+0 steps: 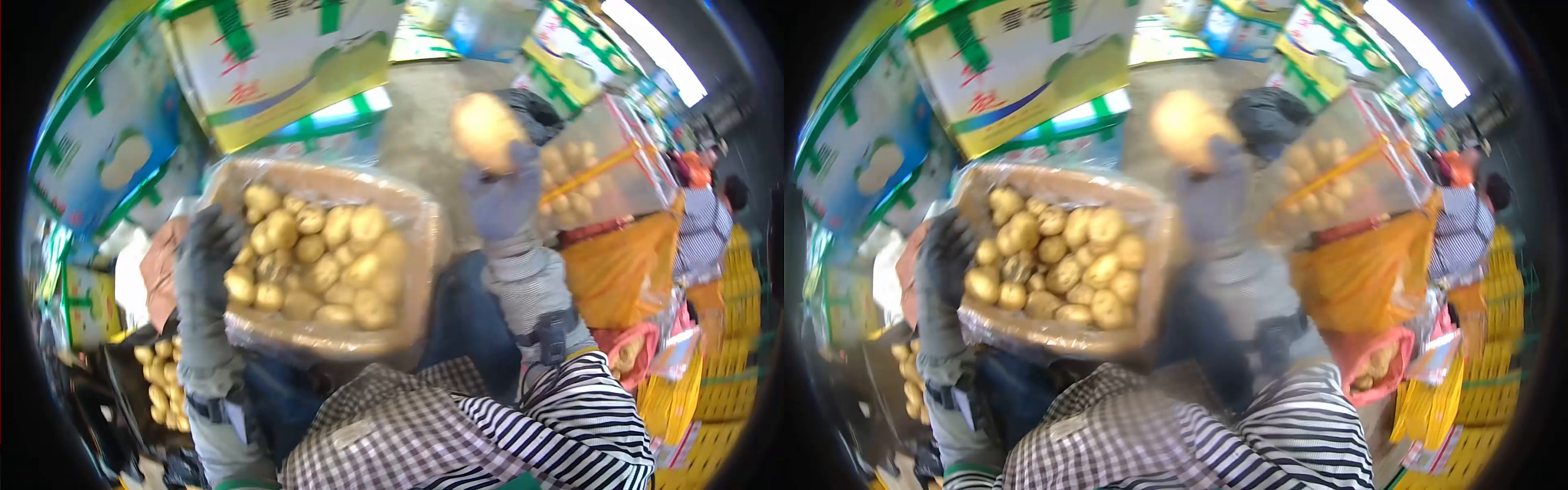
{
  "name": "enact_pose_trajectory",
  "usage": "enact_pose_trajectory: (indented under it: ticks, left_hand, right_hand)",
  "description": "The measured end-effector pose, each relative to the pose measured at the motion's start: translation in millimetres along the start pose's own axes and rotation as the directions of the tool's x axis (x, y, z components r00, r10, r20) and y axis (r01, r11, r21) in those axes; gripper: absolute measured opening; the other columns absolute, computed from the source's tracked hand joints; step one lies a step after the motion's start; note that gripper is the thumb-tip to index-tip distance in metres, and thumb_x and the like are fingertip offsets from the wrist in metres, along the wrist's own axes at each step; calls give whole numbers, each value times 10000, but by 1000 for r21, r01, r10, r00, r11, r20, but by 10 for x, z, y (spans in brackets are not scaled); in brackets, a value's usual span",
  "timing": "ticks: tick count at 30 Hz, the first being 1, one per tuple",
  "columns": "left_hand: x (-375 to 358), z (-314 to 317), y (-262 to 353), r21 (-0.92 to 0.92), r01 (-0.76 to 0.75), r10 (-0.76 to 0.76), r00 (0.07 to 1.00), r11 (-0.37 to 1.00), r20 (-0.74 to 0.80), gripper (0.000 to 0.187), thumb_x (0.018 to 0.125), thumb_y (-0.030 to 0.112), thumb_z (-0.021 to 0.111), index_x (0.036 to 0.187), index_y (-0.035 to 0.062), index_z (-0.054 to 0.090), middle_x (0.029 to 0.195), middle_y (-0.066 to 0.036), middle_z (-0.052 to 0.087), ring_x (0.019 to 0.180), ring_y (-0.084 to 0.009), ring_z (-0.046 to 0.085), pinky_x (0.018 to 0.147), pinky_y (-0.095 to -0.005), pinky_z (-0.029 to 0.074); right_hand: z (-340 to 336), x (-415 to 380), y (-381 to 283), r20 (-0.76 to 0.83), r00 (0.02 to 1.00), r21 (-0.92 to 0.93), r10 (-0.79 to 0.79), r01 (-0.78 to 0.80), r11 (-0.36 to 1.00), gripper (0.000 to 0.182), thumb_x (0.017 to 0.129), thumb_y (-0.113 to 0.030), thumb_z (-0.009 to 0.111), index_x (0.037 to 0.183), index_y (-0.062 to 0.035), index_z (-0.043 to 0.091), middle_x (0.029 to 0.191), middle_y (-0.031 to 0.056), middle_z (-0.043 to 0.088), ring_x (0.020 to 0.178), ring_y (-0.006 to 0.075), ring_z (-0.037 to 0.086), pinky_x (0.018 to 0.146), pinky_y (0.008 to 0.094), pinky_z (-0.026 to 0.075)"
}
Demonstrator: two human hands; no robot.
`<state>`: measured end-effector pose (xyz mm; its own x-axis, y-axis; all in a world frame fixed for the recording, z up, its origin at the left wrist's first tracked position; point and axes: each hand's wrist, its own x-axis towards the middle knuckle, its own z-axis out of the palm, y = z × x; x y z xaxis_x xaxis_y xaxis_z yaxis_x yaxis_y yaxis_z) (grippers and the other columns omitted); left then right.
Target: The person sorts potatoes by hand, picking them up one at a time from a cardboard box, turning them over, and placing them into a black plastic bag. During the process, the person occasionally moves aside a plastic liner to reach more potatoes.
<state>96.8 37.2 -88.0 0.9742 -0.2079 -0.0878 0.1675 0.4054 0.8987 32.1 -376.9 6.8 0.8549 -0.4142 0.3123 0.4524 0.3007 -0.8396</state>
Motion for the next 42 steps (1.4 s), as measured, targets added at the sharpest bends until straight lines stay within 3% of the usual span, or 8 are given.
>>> enact_pose_trajectory:
  ticks: [4,9,12,14,16,18,21,42]
  left_hand:
    - [-159,277,341,48,-68,78,968,997,-238,411,1018,212,424,1380,22,459,1262,-146,574,1097,-237,595,944,-364,506]
    - [-273,587,332,524,-101,118,993,846,1,325,966,168,572,1239,-4,608,1071,-54,679,979,-124,636,866,-257,499]
    - [-494,959,341,718,-268,90,957,643,277,267,945,73,584,1197,9,640,1013,-5,643,836,-51,545,721,-207,448]
    - [-573,1028,285,759,-257,-31,939,599,343,285,936,118,618,1210,45,643,904,-14,612,757,-49,512,667,-217,440]
    - [-563,984,210,852,-210,-158,934,480,320,285,927,160,624,1195,65,649,895,-62,636,741,-109,570,668,-260,474]
    - [-424,766,6,911,-291,-143,929,291,342,281,922,198,620,1171,75,656,904,-113,654,762,-191,618,688,-316,503]
    - [-241,331,-431,929,-371,-165,915,10,367,285,914,249,599,1131,77,663,975,-179,668,880,-336,648,766,-416,526]
    - [-385,322,-65,945,-324,-203,923,54,328,441,935,342,519,1278,70,573,1055,-192,674,908,-309,677,833,-414,529]
  right_hand:
    - [-1287,627,-1439,-211,834,-506,-511,354,786,274,948,-208,605,1184,-69,605,1133,57,603,919,142,591,758,280,515]
    - [-3354,1759,-3018,-10,852,-1000,-523,-23,-19,474,861,-311,746,1166,32,628,1076,96,651,905,155,606,813,297,490]
    - [-2003,1298,-2224,127,955,-971,-269,175,165,367,902,-202,677,1198,9,626,1165,77,648,1031,140,599,896,288,481]
    - [-580,498,-1461,299,908,-904,293,171,392,316,915,-102,629,1213,1,619,1231,103,632,1070,159,600,955,281,453]
    - [327,-185,-877,547,602,-837,582,373,400,341,825,-84,676,1156,-12,643,1050,74,690,920,208,674,845,325,541]
    - [832,-562,-399,924,68,-251,377,851,462,316,796,-87,685,1106,-27,658,940,79,689,796,235,683,722,321,575]
    - [1094,-1052,-134,892,-166,-111,419,821,560,314,804,-100,681,1109,-30,657,942,84,688,797,238,682,726,326,571]
    - [1168,-1574,-124,940,-134,-131,314,707,695,312,857,-189,652,1134,-48,656,950,118,687,807,264,675,750,357,548]
